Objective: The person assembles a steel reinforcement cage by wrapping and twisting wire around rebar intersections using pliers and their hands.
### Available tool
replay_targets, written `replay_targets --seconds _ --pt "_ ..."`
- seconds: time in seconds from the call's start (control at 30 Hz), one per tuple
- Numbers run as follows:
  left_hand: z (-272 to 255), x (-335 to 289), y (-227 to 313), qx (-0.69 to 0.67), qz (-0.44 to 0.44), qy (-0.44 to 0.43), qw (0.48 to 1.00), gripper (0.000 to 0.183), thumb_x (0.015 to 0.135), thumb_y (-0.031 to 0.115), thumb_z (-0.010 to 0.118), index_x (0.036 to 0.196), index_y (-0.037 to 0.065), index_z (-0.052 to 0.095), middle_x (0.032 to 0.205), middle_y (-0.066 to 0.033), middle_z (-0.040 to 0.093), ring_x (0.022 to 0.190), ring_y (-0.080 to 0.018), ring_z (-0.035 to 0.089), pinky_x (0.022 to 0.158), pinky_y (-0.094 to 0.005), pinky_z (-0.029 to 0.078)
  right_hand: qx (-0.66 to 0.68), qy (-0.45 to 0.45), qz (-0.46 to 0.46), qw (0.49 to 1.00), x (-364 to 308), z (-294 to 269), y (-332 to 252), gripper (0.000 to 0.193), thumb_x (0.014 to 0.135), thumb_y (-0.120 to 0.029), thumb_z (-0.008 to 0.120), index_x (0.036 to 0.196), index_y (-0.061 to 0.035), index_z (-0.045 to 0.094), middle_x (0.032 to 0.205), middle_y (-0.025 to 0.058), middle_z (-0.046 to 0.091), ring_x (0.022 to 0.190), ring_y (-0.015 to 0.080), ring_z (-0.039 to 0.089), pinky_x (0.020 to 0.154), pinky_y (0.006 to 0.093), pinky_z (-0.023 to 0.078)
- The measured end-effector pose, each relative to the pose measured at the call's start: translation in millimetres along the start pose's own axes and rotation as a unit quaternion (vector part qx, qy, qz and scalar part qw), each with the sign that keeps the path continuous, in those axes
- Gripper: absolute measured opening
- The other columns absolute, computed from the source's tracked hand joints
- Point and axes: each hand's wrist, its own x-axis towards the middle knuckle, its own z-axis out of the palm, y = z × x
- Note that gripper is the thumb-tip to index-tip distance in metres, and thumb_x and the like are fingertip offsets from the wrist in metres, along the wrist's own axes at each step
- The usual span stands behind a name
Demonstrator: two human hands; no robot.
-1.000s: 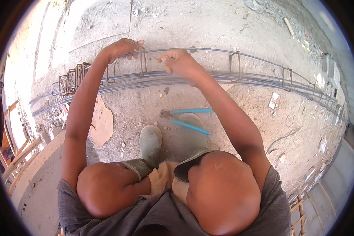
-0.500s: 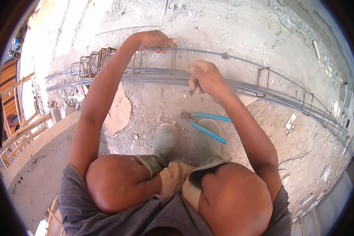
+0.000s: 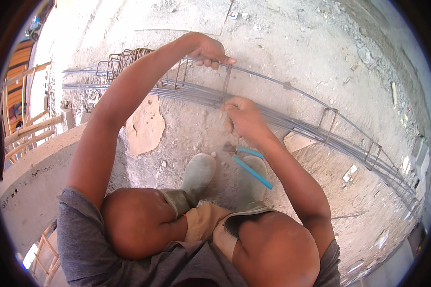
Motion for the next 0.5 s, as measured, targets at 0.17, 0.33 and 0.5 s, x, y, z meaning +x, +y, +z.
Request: replay_targets --seconds 0.17,0.33,0.5 --pt "0.0 0.4 4.9 0.01 -0.006 0.002 1.0 0.086 0.087 0.07 0.054 0.118 -0.009 0.06 0.092 -0.0158 0.063 0.06 -0.0164 0.037 0.051 -0.0344 0.034 0.011 0.046 -0.021 0.999 22.1 4.8 5.6 0.022 0.096 -0.015 0.048 0.104 0.0036 0.057 0.059 0.0077 0.054 0.044 0.0108 0.041 0.041 0.0267 0.031" --pt "2.9 -2.0 2.4 0.032 -0.001 0.056 0.998 0.086 0.083 0.073 0.056 0.109 -0.008 0.065 0.081 -0.0118 0.061 0.061 -0.0178 0.042 0.051 -0.0361 0.035 -0.002 0.119 -0.064 0.991 38.6 18.4 10.9 0.022 0.094 -0.015 0.049 0.098 0.0027 0.06 0.061 0.0103 0.058 0.047 0.0133 0.048 0.044 0.0299 0.037" --pt "7.1 -18.0 12.8 0.094 0.009 0.093 0.991 0.08 0.084 0.072 0.057 0.099 -0.005 0.07 0.075 -0.0109 0.063 0.057 -0.0179 0.044 0.051 -0.0368 0.036 -0.073 0.167 -0.137 0.974 49.1 20.4 21.8 0.02 0.093 -0.014 0.051 0.097 0.004 0.06 0.068 0.0161 0.062 0.052 0.021 0.059 0.053 0.0364 0.047"
